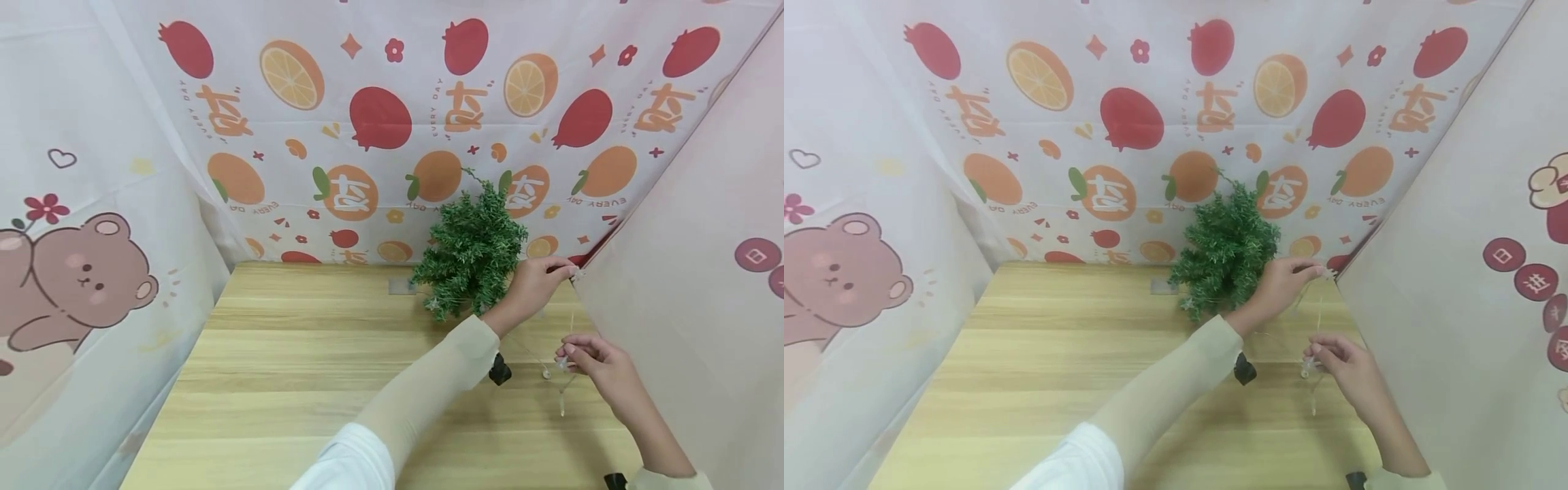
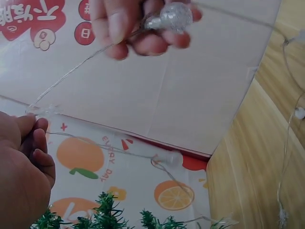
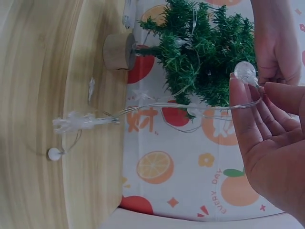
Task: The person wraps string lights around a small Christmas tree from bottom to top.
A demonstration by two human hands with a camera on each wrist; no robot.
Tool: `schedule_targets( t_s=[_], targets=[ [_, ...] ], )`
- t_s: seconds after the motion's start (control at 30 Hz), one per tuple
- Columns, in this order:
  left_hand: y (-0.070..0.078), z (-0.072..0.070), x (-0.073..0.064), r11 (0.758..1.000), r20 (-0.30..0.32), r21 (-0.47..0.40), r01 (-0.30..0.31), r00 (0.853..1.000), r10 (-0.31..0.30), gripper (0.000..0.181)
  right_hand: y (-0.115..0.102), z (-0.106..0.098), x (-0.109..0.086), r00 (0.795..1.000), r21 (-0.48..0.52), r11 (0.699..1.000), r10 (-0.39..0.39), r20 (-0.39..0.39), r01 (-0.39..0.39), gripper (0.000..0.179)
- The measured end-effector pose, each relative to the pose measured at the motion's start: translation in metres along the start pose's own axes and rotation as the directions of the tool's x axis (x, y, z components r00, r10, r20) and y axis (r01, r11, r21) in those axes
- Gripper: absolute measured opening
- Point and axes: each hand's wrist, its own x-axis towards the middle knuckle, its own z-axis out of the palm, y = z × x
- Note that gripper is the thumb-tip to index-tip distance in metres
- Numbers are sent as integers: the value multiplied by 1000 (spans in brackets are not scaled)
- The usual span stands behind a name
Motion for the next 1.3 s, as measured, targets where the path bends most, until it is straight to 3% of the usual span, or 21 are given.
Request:
schedule_targets(
  t_s=[0.17,0.37,0.5,0.67,0.8,1.03,1.2,1.3],
  targets=[
    [4,-2,9,1000,-24,10,2,1000,-2,26,5,6,-4,1000,24,1000,10,-5,-10,40],
    [6,-8,23,1000,-73,-16,-21,997,20,24,-2,20,-11,1000,82,997,-4,-30,7,37],
    [8,-9,31,999,-96,-34,3,995,-6,21,-12,29,-19,998,42,999,-19,-55,21,36],
    [9,-10,43,1000,-102,-14,-27,994,25,21,-25,33,-32,995,12,998,-62,-74,63,32],
    [12,-17,54,999,-148,-29,-37,989,32,22,-34,35,-35,992,6,995,-97,-76,97,29],
    [28,-20,65,998,-178,-57,9,984,-19,22,-50,38,-42,991,-37,998,-54,-123,50,27],
    [39,-30,75,1000,-165,-8,1,986,-2,24,-58,41,-44,990,-4,999,-33,-134,33,27],
    [42,-40,87,998,-168,63,-26,985,36,23,-64,42,-46,991,16,999,-42,-124,45,29]
  ],
)
